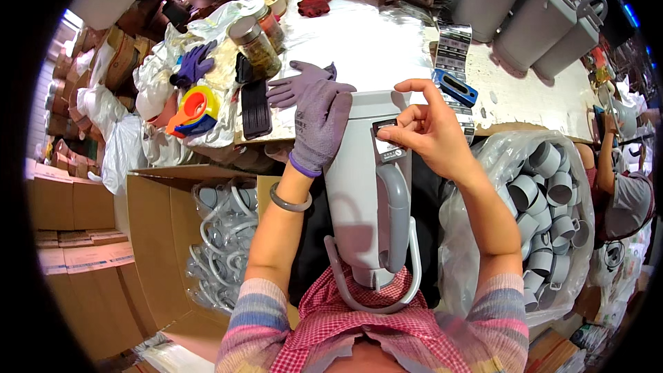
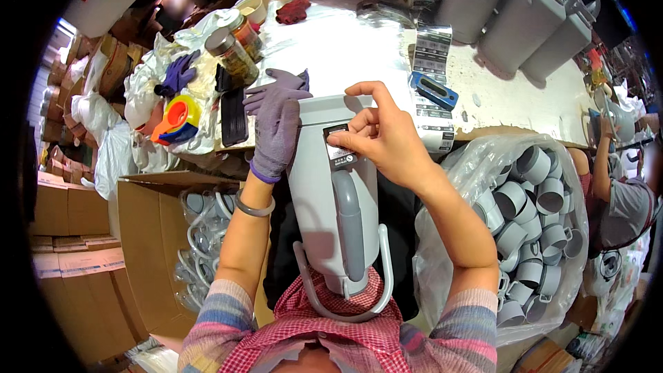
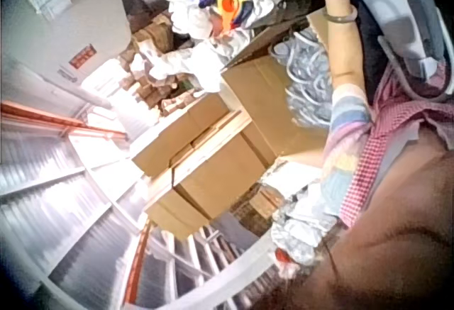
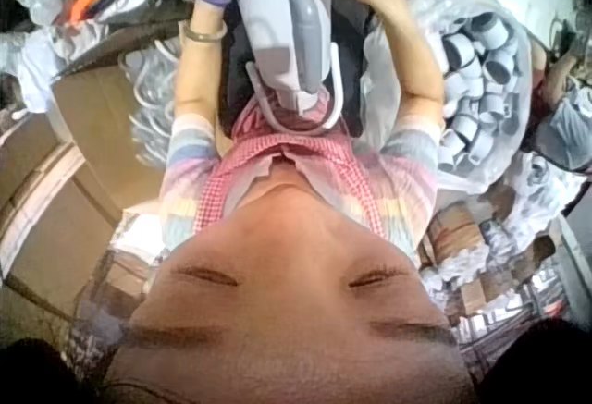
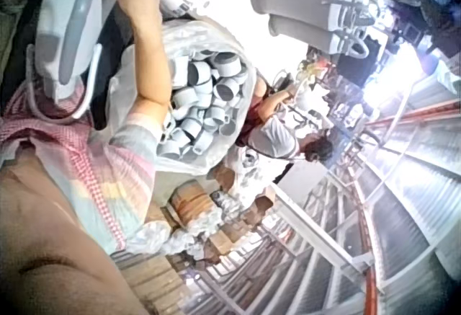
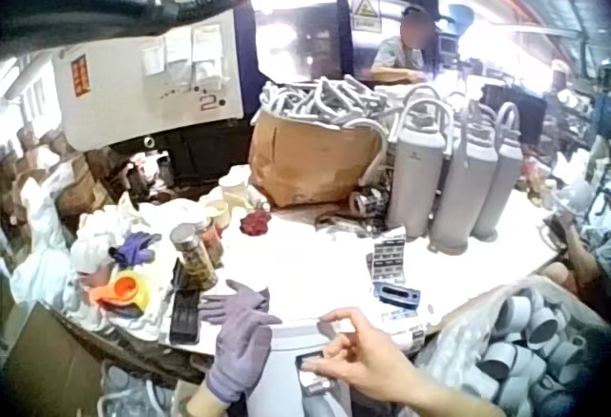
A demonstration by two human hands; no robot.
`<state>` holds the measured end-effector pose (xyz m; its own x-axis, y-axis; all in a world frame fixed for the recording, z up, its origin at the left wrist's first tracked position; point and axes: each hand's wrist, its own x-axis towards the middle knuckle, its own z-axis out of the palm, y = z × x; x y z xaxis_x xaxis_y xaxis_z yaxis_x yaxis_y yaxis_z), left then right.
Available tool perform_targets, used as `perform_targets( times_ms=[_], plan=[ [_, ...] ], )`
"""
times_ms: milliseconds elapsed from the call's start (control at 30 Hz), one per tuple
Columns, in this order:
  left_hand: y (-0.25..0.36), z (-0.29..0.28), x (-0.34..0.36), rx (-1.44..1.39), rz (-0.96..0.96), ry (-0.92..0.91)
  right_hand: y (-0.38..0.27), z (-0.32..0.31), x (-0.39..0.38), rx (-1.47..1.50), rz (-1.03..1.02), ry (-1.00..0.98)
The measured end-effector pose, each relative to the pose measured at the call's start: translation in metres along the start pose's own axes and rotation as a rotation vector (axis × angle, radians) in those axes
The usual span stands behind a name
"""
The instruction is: The person repeatedly picks up gray electric kettles, wraps them in clear plastic bags, and places them into a cardboard box. The process involves handling the kettles by their handles and bodies, ensuring they are fully enclosed in the plastic before stacking them in the box.
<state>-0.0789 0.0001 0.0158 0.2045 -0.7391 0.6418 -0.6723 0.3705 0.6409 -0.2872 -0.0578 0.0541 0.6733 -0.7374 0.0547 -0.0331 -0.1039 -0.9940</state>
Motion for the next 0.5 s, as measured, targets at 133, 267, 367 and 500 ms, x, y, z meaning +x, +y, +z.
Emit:
perform_targets(
  times_ms=[133, 267, 367, 500],
  plan=[
    [0.0, -0.008, -0.007, 0.006, -0.019, 0.007, 0.0, 0.019, -0.003, -0.073, -0.04, 0.055],
    [0.001, -0.011, -0.01, 0.036, -0.009, 0.033, -0.004, 0.026, -0.004, -0.193, -0.058, 0.071],
    [-0.001, -0.013, -0.014, 0.051, -0.018, 0.013, -0.008, 0.028, -0.002, -0.326, -0.056, 0.048],
    [-0.003, -0.024, -0.019, 0.075, -0.012, -0.057, -0.002, -0.004, 0.014, -0.982, -0.025, -0.075]
  ],
)
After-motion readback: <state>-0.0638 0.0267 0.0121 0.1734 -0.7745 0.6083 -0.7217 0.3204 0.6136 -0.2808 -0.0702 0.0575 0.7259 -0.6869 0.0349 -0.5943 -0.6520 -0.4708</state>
